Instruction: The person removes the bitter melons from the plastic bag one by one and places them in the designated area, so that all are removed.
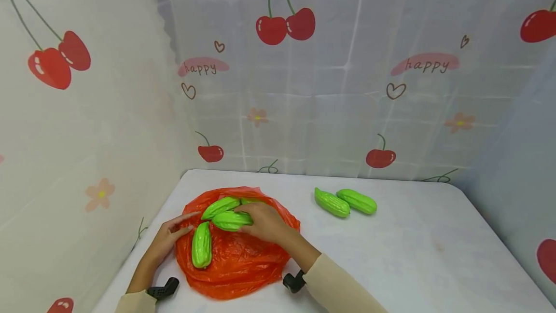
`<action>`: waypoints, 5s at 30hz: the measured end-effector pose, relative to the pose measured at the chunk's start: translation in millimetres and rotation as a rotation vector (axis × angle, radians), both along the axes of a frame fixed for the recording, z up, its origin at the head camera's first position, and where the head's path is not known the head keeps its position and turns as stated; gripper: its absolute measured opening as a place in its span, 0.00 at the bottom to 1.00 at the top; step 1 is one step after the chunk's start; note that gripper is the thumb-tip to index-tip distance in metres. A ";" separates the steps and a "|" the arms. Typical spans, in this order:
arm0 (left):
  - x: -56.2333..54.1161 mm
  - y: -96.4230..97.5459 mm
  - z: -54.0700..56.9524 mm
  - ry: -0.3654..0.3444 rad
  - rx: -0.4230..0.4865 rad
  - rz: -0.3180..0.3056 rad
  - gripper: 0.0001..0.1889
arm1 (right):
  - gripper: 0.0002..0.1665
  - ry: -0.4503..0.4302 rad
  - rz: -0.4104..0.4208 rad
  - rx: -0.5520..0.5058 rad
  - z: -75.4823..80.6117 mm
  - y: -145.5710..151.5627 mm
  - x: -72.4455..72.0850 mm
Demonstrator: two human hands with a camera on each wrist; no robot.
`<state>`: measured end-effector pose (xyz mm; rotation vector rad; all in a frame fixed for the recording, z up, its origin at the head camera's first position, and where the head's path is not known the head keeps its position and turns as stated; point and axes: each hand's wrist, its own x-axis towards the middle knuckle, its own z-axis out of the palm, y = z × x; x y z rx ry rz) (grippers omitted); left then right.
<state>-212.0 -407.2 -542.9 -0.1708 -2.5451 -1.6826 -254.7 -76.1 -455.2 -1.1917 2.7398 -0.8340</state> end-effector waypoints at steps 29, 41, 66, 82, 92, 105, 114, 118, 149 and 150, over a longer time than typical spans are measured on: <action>2.4 1.2 -0.2 -0.062 0.048 -0.008 0.27 | 0.30 0.037 -0.053 -0.136 21.3 68.3 31.6; -0.5 2.5 0.9 -0.025 0.035 -0.022 0.26 | 0.30 -0.099 -0.008 -0.314 20.7 87.5 37.7; 0.6 0.9 1.8 -0.071 0.009 0.001 0.26 | 0.29 -0.038 -0.062 -0.287 20.4 129.6 51.3; -2.3 1.5 0.3 -0.046 0.036 -0.008 0.26 | 0.30 -0.022 -0.124 -0.281 21.3 158.2 56.1; 0.6 4.0 3.9 -0.031 0.046 -0.020 0.27 | 0.30 -0.010 -0.170 -0.280 17.8 173.2 49.4; 2.5 4.0 -0.2 -0.062 0.065 -0.015 0.27 | 0.30 0.013 -0.200 -0.294 6.5 183.5 40.2; 1.4 3.8 -4.2 -0.083 0.054 -0.011 0.27 | 0.29 0.011 -0.224 -0.299 -3.9 192.9 34.4; 1.0 3.8 -4.9 -0.087 0.037 -0.013 0.27 | 0.30 0.012 -0.225 -0.297 -5.3 196.1 32.2; -3.4 -1.7 1.6 -0.055 0.016 -0.020 0.26 | 0.29 -0.068 -0.323 -0.264 -22.7 214.4 -0.9; -4.0 -1.3 1.8 -0.050 0.017 -0.023 0.26 | 0.28 -0.073 -0.330 -0.265 -22.4 215.4 -1.2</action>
